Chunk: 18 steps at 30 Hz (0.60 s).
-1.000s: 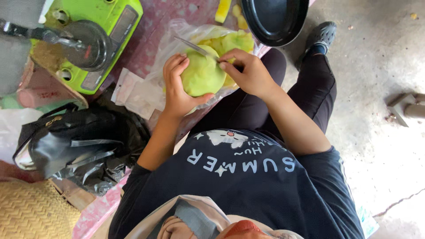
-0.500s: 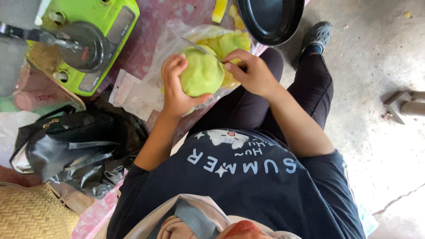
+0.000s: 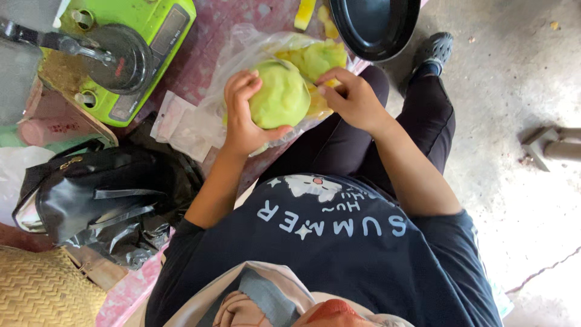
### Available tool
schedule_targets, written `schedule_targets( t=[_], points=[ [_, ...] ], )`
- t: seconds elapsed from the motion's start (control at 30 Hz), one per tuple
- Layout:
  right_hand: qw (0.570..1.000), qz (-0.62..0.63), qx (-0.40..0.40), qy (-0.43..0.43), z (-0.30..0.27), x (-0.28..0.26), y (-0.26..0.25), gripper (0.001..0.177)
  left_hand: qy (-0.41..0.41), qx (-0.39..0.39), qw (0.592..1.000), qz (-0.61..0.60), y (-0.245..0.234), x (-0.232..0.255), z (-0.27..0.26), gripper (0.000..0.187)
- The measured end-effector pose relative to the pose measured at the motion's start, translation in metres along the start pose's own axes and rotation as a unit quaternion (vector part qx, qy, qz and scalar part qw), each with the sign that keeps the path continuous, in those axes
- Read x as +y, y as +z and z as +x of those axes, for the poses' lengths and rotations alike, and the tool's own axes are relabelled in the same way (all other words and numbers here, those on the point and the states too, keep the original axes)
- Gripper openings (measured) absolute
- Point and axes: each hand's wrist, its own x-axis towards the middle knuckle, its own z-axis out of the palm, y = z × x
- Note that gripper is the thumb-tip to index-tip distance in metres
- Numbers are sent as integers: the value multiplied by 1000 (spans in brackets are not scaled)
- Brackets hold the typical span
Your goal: The person sits on the floor and peels a green fruit using a knife. The person holds the fruit in the left hand and removes the skin in strips with the right hand, placing the peels into a plastic bag.
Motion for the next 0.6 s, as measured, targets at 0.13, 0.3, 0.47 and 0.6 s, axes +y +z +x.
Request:
schedule_targets(
  t=[0.13, 0.3, 0.47, 0.6],
  points=[
    [1000, -28, 9, -5, 25, -6, 14, 22, 10, 10, 1000, -3, 1, 2, 3, 94],
    [1000, -1, -12, 29, 34, -12, 15, 30, -10, 18, 1000, -6, 0, 3, 2, 94],
    [1000, -23, 0, 20, 5, -7, 3, 31, -21, 2, 1000, -21, -2, 1, 2, 94],
    [999, -52, 1, 7, 6, -9, 8, 39, -10, -14, 1000, -12, -1, 1, -1, 93]
  ],
)
